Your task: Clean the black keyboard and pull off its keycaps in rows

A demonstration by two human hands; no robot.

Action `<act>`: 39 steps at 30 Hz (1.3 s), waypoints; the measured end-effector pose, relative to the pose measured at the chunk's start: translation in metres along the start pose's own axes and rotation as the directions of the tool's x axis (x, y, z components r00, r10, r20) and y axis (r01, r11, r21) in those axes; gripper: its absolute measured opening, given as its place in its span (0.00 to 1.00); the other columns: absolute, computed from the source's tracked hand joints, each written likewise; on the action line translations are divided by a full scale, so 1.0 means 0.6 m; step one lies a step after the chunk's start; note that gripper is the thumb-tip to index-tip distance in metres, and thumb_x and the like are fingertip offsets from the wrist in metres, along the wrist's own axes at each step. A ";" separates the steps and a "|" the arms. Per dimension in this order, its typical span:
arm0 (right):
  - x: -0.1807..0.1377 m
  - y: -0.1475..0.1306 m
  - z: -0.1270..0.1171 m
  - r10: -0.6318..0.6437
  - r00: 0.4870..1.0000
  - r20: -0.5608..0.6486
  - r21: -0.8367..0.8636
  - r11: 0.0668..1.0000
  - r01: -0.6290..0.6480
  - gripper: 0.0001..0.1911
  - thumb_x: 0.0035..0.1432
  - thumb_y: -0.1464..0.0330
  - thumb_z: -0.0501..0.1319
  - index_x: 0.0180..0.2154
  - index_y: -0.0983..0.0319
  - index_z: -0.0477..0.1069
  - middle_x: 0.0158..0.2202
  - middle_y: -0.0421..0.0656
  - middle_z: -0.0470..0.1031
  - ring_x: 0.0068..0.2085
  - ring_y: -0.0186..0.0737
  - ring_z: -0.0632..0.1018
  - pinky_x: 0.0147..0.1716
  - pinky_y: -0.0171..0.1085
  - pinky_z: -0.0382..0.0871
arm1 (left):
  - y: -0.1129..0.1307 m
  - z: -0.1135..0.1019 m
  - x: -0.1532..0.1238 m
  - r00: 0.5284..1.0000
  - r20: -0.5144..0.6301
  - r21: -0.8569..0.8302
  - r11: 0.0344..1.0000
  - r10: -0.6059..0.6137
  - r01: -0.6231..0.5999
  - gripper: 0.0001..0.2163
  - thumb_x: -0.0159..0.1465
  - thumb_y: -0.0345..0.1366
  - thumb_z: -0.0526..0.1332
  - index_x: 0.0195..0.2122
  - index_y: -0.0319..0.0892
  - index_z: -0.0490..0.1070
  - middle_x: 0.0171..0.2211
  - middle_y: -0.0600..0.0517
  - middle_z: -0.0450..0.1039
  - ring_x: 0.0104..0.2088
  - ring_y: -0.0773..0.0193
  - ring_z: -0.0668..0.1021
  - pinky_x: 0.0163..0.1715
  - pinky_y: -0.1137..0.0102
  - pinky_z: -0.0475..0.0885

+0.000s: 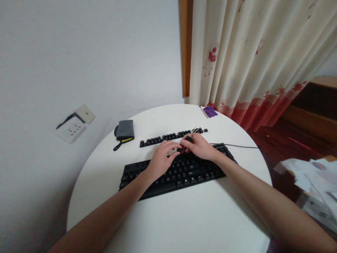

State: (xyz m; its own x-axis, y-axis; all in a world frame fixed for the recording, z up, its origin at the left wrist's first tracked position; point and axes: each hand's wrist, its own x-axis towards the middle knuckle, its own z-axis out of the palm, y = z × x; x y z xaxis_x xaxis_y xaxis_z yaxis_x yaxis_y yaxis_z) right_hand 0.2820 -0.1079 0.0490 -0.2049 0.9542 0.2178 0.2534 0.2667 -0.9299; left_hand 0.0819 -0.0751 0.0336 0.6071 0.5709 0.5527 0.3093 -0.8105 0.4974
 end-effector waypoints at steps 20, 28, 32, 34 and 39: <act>0.002 -0.010 -0.013 -0.110 0.993 -0.041 -0.219 0.971 0.098 0.12 0.66 0.68 0.51 0.32 0.62 0.69 0.30 0.40 0.73 0.33 0.36 0.73 0.36 0.35 0.66 | 0.003 -0.004 0.000 0.983 -0.101 -0.050 0.987 -0.155 0.151 0.06 0.61 0.35 0.67 0.39 0.44 0.76 0.35 0.52 0.76 0.33 0.64 0.75 0.31 0.71 0.70; -0.008 -0.024 -0.001 -0.144 0.983 0.110 -0.257 0.952 0.168 0.05 0.60 0.67 0.62 0.37 0.62 0.73 0.33 0.39 0.74 0.30 0.33 0.69 0.32 0.33 0.62 | 0.002 -0.004 0.000 0.980 -0.126 -0.048 0.988 -0.154 0.149 0.09 0.58 0.39 0.70 0.36 0.44 0.75 0.35 0.52 0.77 0.35 0.63 0.76 0.34 0.70 0.70; 0.000 -0.018 -0.026 -0.163 0.985 0.059 -0.308 0.935 0.173 0.06 0.60 0.66 0.63 0.35 0.63 0.75 0.31 0.40 0.76 0.30 0.34 0.69 0.33 0.34 0.62 | 0.004 -0.004 0.000 0.972 -0.152 -0.073 0.983 -0.180 0.171 0.09 0.59 0.39 0.69 0.39 0.43 0.74 0.36 0.52 0.77 0.34 0.64 0.76 0.31 0.71 0.69; 0.007 -0.003 -0.066 -0.176 0.982 -0.069 -0.366 0.920 0.139 0.08 0.59 0.66 0.63 0.37 0.63 0.76 0.33 0.42 0.78 0.31 0.35 0.71 0.34 0.35 0.63 | 0.007 -0.004 0.001 0.966 -0.159 -0.085 0.977 -0.206 0.194 0.08 0.62 0.38 0.65 0.40 0.43 0.74 0.36 0.52 0.77 0.34 0.64 0.76 0.31 0.71 0.69; 0.012 0.076 -0.199 -0.061 0.889 -0.455 -0.546 0.807 -0.225 0.10 0.56 0.67 0.64 0.38 0.66 0.80 0.36 0.47 0.80 0.33 0.39 0.74 0.37 0.37 0.65 | 0.010 -0.005 0.001 0.966 -0.125 -0.083 0.972 -0.228 0.219 0.09 0.69 0.40 0.57 0.38 0.42 0.74 0.34 0.51 0.78 0.35 0.63 0.77 0.33 0.71 0.70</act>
State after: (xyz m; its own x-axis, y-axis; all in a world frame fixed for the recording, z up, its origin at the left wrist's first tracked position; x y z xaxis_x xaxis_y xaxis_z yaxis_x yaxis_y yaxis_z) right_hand 0.4052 -0.0725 0.0438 0.2326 0.8933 0.3846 0.7671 0.0747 -0.6372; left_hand 0.0819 -0.0793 0.0393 0.4246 0.7523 0.5037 0.3723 -0.6523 0.6602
